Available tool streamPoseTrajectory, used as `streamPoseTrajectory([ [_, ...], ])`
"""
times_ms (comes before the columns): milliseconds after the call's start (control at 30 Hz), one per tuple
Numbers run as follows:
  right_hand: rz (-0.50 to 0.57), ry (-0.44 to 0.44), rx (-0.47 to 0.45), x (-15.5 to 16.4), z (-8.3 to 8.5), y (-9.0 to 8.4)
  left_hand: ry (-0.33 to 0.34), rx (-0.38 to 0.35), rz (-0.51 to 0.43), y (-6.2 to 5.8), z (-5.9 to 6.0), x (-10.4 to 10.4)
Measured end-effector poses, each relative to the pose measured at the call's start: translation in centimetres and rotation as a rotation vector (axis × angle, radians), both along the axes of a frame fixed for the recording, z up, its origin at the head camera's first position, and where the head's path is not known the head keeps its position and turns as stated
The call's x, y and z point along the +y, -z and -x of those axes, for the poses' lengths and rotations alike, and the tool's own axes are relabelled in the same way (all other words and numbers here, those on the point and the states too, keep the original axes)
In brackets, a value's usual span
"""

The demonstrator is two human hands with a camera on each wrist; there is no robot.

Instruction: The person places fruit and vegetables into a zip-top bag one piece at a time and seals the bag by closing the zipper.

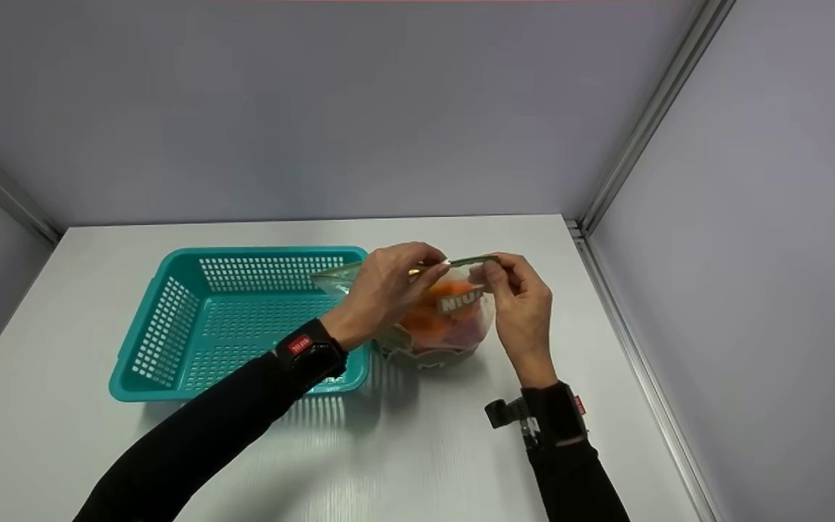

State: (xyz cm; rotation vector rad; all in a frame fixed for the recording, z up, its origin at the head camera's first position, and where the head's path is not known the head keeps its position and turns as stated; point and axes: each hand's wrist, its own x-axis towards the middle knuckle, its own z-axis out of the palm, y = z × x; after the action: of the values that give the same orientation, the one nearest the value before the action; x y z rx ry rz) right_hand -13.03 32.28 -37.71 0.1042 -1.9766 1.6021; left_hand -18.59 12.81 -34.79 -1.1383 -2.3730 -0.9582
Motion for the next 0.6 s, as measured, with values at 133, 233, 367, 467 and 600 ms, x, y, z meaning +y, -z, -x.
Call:
streamPoseTrajectory([
  [133, 0.044, -0.005, -0.005, 0.2, 0.2, 0.3, -0.001, 0.001, 0.002, 0.2, 0.2, -0.4],
  [233, 0.056, -0.007, -0.009, 0.4, 0.2, 0.5, -0.004, 0.000, -0.002, 0.4, 0.4, -0.8],
  [367, 0.064, -0.005, -0.008, 0.5, 0.2, 0.7, -0.014, 0.005, -0.001, 0.8, 0.6, -1.4],
  [467, 0.071, -0.001, -0.001, 0.5, 0.2, 0.8, -0.030, 0.000, 0.004, 1.0, 0.7, -1.8],
  [600, 0.078, -0.001, 0.005, 0.4, 0.3, 0.8, -0.050, -0.028, 0.017, 1.1, 0.8, -2.3],
])
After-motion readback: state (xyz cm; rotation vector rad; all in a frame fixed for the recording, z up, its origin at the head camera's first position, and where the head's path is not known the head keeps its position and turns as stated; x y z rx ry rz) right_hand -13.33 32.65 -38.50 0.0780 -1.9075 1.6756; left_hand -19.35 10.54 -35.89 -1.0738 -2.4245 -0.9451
